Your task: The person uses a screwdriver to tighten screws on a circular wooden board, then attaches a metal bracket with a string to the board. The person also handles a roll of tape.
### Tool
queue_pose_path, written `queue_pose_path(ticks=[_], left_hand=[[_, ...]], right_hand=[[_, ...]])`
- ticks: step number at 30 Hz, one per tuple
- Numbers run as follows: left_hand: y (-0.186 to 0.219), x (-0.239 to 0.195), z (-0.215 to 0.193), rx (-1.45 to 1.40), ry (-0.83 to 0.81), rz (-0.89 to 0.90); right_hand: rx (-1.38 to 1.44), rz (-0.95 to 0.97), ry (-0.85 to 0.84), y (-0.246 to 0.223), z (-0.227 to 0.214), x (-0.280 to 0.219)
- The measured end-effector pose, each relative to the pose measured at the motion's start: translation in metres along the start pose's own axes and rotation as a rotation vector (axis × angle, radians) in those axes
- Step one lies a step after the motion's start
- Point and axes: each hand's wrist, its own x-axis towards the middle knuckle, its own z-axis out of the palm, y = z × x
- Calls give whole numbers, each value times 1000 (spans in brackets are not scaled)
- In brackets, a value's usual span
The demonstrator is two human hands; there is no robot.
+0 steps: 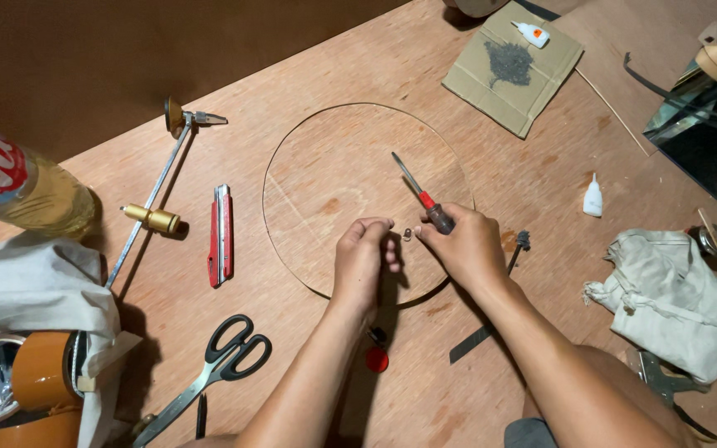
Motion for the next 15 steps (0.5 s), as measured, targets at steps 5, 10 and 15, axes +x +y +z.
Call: queue_pose_path(ticks=[5, 10, 15], left_hand=[[29, -23, 6, -336, -235, -104], [20, -12, 2, -514, -357, -154], [-8, 15, -2, -485, -489, -178]], right_hand=[[129, -51, 111, 2, -20, -11], [244, -158, 134, -22, -34, -38], [198, -450, 107, -29, -38, -47]])
